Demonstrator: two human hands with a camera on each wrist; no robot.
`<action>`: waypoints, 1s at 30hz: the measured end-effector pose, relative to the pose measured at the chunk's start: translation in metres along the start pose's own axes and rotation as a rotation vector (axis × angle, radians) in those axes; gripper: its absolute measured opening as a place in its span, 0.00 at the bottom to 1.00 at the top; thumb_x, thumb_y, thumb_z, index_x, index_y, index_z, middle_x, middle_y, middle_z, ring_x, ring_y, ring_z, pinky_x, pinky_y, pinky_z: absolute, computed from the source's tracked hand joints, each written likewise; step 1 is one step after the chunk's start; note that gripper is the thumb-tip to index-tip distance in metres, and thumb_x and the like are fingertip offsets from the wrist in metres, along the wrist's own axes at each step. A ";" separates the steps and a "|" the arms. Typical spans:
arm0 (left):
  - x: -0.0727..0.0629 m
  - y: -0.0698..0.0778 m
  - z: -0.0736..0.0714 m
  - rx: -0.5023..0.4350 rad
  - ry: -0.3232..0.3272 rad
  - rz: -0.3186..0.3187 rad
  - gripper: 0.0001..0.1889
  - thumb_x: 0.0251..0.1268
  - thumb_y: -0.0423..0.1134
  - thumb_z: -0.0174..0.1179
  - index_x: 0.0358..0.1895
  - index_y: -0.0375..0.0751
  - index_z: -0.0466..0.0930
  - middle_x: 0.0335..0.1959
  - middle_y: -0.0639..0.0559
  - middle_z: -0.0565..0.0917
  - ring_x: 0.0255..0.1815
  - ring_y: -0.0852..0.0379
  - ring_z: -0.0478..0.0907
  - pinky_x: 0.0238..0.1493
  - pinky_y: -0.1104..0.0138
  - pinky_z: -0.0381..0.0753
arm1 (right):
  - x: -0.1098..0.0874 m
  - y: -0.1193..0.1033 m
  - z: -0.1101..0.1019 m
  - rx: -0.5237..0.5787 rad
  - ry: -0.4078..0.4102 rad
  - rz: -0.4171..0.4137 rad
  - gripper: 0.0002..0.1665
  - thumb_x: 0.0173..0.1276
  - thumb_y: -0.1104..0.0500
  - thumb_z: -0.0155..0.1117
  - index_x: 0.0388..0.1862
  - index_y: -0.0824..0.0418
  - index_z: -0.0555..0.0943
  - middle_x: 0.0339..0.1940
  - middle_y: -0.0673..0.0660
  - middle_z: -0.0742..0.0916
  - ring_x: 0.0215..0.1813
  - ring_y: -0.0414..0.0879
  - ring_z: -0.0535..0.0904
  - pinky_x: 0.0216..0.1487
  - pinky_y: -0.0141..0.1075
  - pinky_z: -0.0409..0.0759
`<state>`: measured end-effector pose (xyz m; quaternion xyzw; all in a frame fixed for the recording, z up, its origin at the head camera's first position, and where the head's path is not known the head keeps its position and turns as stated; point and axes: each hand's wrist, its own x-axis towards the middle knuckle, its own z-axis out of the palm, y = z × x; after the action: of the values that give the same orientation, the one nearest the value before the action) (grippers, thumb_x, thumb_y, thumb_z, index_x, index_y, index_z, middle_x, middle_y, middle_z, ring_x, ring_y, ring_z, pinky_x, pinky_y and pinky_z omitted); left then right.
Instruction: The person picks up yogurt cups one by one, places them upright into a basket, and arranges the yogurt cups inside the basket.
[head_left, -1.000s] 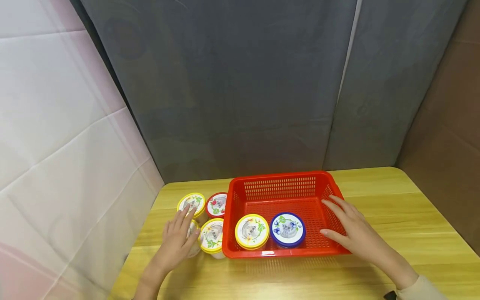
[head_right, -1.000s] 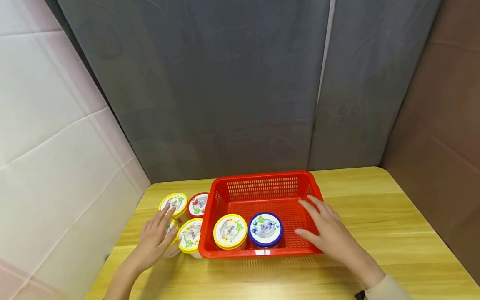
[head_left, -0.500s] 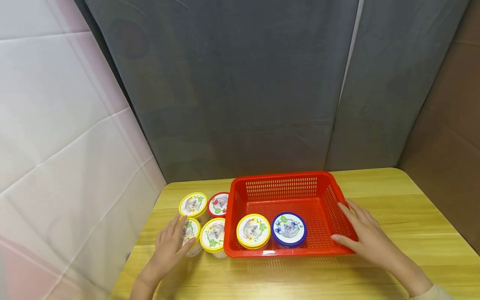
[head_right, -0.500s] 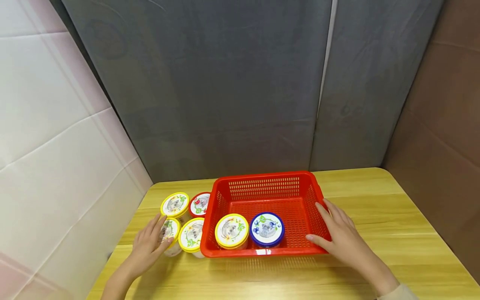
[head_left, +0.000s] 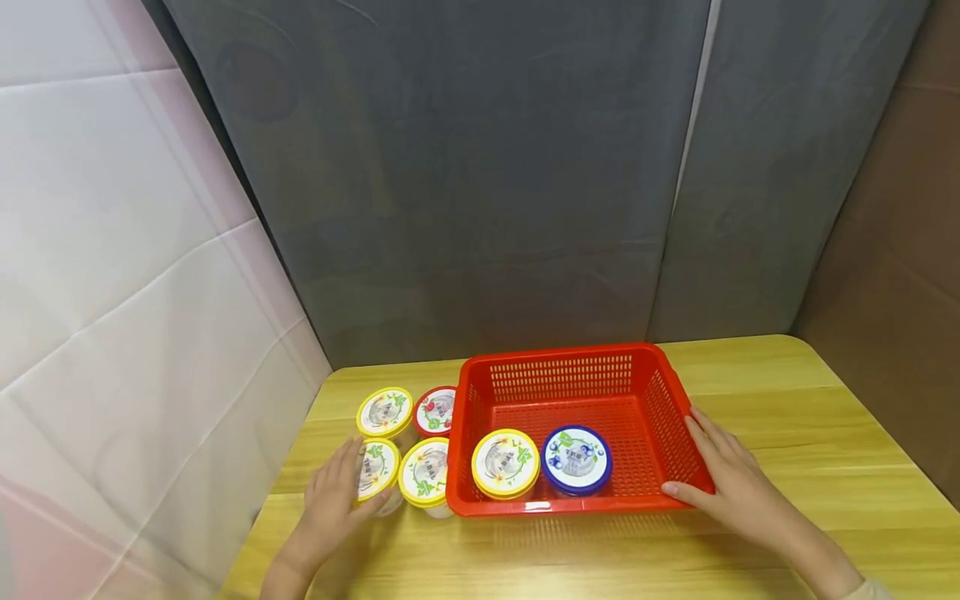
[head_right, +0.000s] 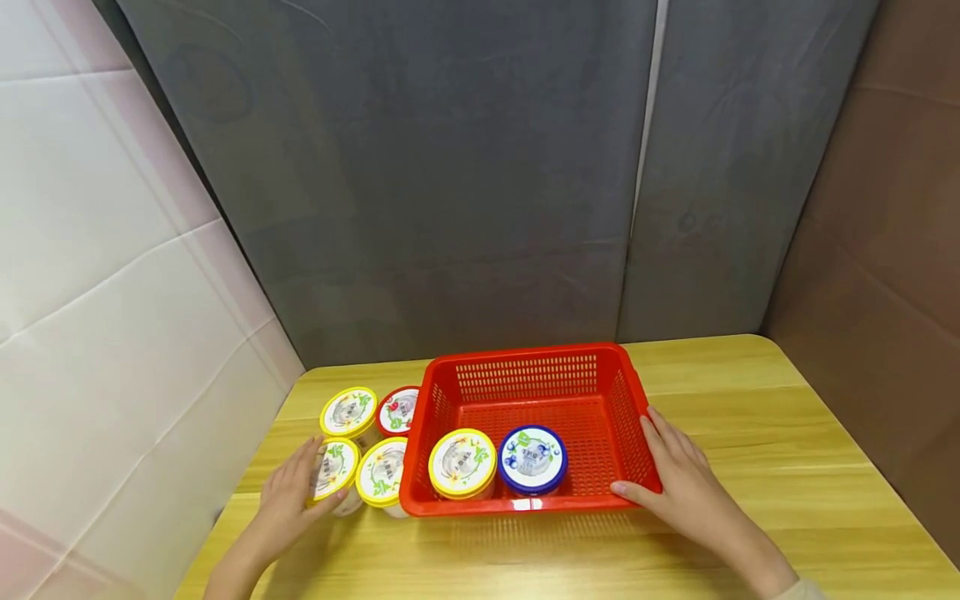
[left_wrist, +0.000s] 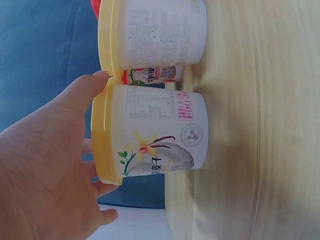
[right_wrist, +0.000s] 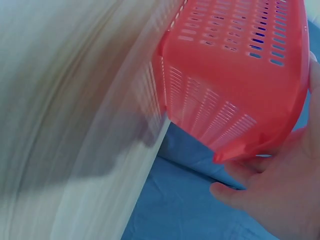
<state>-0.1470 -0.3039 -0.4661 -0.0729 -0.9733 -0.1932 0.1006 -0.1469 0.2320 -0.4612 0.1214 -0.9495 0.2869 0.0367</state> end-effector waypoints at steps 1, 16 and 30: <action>0.000 -0.001 0.000 0.001 0.008 0.001 0.47 0.60 0.56 0.66 0.74 0.32 0.55 0.73 0.27 0.62 0.71 0.28 0.59 0.63 0.34 0.58 | 0.000 0.000 0.001 0.005 0.002 0.002 0.62 0.61 0.35 0.68 0.81 0.63 0.48 0.82 0.65 0.54 0.75 0.73 0.54 0.64 0.75 0.56; 0.002 -0.002 0.003 0.032 0.141 0.055 0.46 0.49 0.50 0.75 0.69 0.32 0.63 0.63 0.30 0.74 0.61 0.29 0.71 0.57 0.35 0.68 | -0.003 0.004 0.007 0.051 0.016 0.007 0.63 0.62 0.36 0.68 0.82 0.60 0.44 0.83 0.64 0.52 0.76 0.71 0.54 0.63 0.75 0.58; 0.006 0.004 -0.024 0.121 0.323 0.125 0.44 0.41 0.50 0.78 0.60 0.24 0.71 0.51 0.31 0.81 0.49 0.33 0.79 0.49 0.41 0.77 | -0.002 0.001 0.004 0.002 -0.006 0.041 0.64 0.61 0.33 0.67 0.81 0.63 0.47 0.83 0.65 0.51 0.75 0.71 0.55 0.63 0.76 0.59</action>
<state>-0.1482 -0.3087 -0.4415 -0.0949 -0.9479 -0.1367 0.2715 -0.1456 0.2307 -0.4655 0.1028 -0.9517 0.2880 0.0277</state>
